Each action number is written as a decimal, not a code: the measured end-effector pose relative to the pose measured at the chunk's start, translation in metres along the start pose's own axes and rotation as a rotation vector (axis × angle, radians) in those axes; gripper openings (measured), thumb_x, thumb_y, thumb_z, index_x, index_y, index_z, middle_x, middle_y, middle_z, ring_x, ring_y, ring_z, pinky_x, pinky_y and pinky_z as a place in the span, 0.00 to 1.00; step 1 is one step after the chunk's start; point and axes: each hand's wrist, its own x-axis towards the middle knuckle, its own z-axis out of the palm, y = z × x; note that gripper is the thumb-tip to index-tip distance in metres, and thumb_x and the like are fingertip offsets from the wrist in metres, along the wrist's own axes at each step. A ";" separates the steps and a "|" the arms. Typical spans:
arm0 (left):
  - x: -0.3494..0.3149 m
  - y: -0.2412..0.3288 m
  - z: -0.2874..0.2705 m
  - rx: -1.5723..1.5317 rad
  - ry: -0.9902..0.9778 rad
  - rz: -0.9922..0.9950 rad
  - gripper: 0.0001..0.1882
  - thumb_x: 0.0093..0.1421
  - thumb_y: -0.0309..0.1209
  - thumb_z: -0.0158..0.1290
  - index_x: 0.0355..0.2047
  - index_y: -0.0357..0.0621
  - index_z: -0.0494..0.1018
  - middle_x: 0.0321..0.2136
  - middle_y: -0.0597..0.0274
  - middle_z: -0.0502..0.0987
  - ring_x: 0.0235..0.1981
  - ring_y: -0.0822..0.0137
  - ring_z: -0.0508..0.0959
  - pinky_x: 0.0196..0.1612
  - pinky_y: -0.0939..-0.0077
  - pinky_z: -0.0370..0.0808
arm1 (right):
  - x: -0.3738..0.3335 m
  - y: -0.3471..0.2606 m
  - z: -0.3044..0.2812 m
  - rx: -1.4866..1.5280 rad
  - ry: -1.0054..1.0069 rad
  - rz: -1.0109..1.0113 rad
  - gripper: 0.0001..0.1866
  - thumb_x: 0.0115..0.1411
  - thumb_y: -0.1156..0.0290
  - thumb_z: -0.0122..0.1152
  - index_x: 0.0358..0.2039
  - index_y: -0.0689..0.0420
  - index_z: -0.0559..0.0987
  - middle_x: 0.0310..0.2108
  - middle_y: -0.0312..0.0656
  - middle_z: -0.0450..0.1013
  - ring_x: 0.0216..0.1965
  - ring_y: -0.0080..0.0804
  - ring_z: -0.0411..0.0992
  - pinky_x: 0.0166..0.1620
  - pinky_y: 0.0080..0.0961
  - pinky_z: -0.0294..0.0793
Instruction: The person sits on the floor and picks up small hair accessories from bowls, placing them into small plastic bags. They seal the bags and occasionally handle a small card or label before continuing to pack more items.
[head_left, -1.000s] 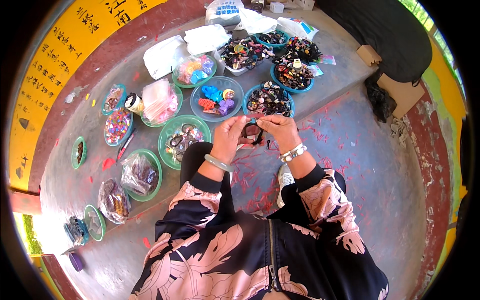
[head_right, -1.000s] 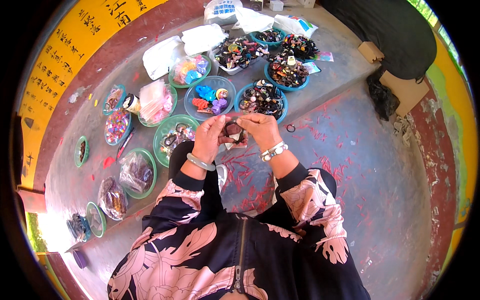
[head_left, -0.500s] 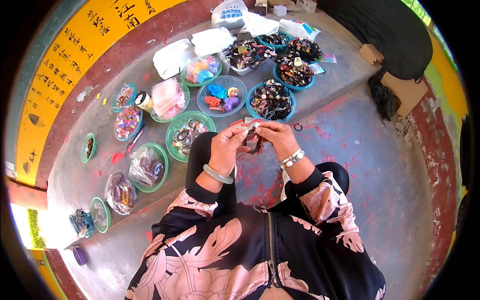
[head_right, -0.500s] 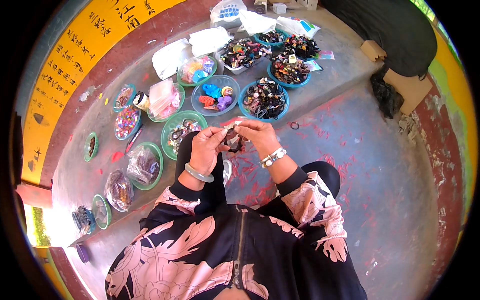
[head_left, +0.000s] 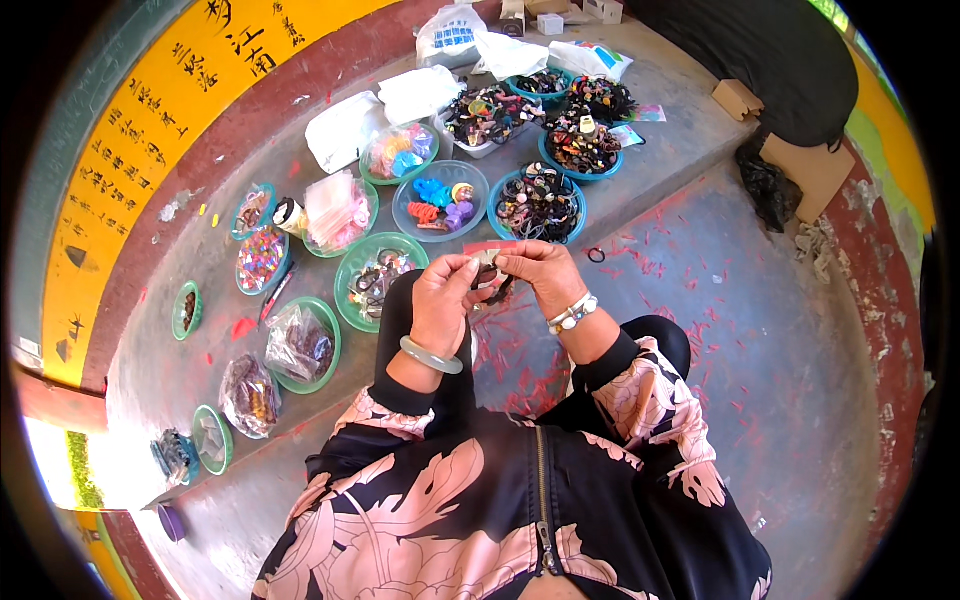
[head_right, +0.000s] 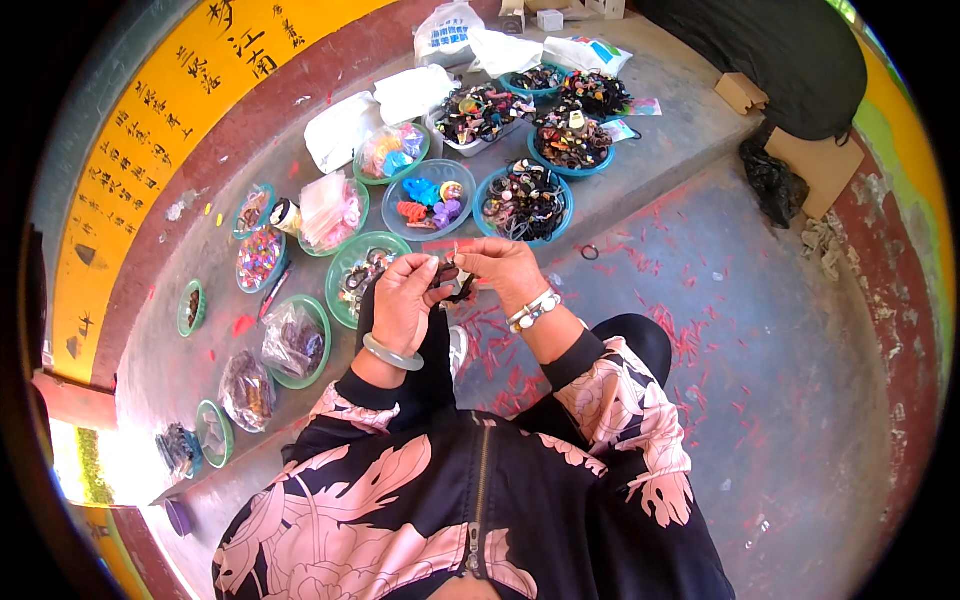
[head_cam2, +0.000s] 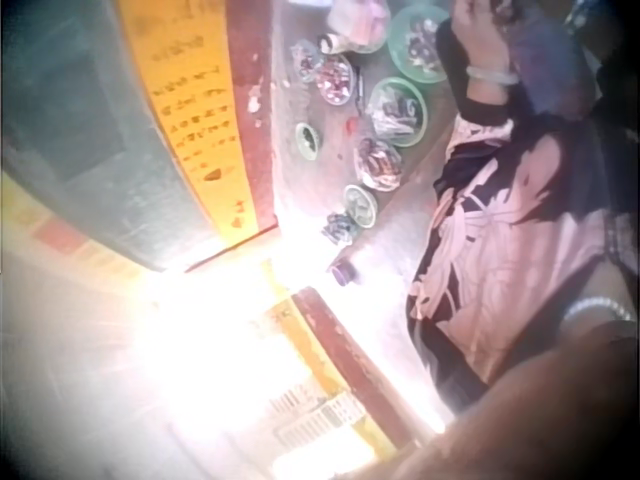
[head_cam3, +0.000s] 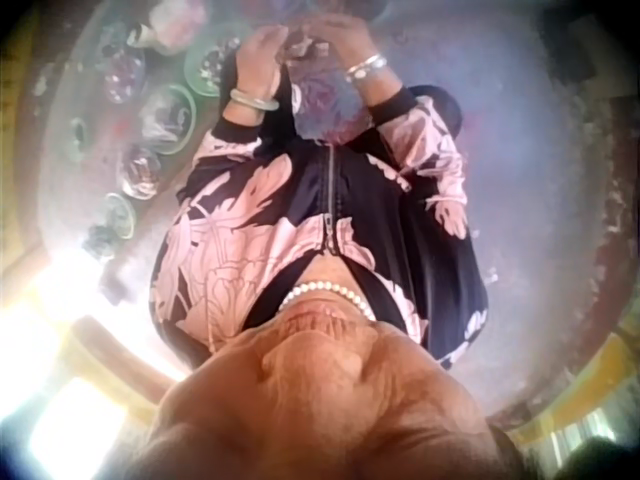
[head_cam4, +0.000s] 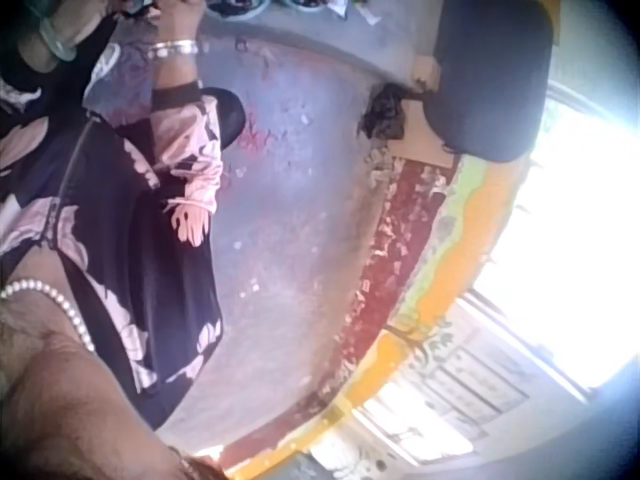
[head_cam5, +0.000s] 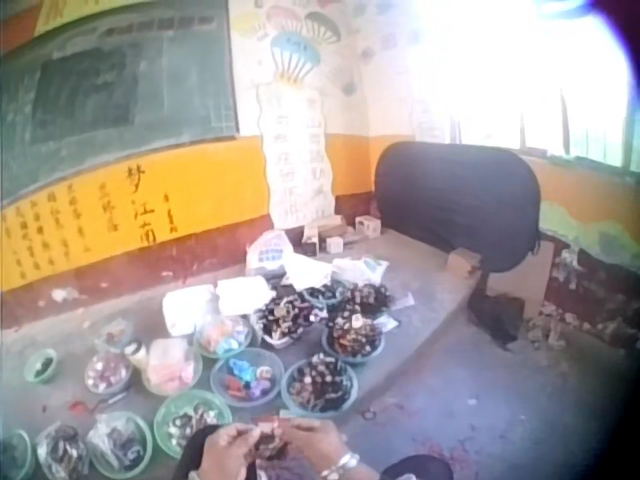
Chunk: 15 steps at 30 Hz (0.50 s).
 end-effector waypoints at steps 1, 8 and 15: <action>0.001 -0.001 0.000 -0.016 -0.009 0.003 0.05 0.58 0.25 0.48 0.34 0.37 0.68 0.32 0.60 0.75 0.33 0.69 0.77 0.33 0.80 0.76 | 0.000 0.000 -0.002 -0.012 -0.005 0.005 0.06 0.52 0.76 0.59 0.31 0.63 0.78 0.26 0.39 0.75 0.26 0.24 0.72 0.29 0.20 0.70; 0.001 0.000 0.007 -0.094 -0.070 -0.070 0.09 0.58 0.24 0.48 0.39 0.36 0.68 0.35 0.59 0.74 0.39 0.69 0.75 0.37 0.79 0.75 | 0.002 0.002 -0.002 -0.016 0.060 -0.062 0.05 0.52 0.76 0.58 0.29 0.63 0.78 0.21 0.38 0.73 0.18 0.22 0.69 0.19 0.17 0.66; 0.006 -0.008 -0.009 -0.082 -0.039 -0.159 0.11 0.59 0.26 0.47 0.41 0.34 0.70 0.37 0.56 0.75 0.38 0.69 0.75 0.37 0.80 0.75 | 0.008 0.013 -0.003 -0.169 0.004 -0.109 0.07 0.52 0.74 0.60 0.30 0.64 0.79 0.23 0.35 0.73 0.22 0.19 0.69 0.22 0.15 0.66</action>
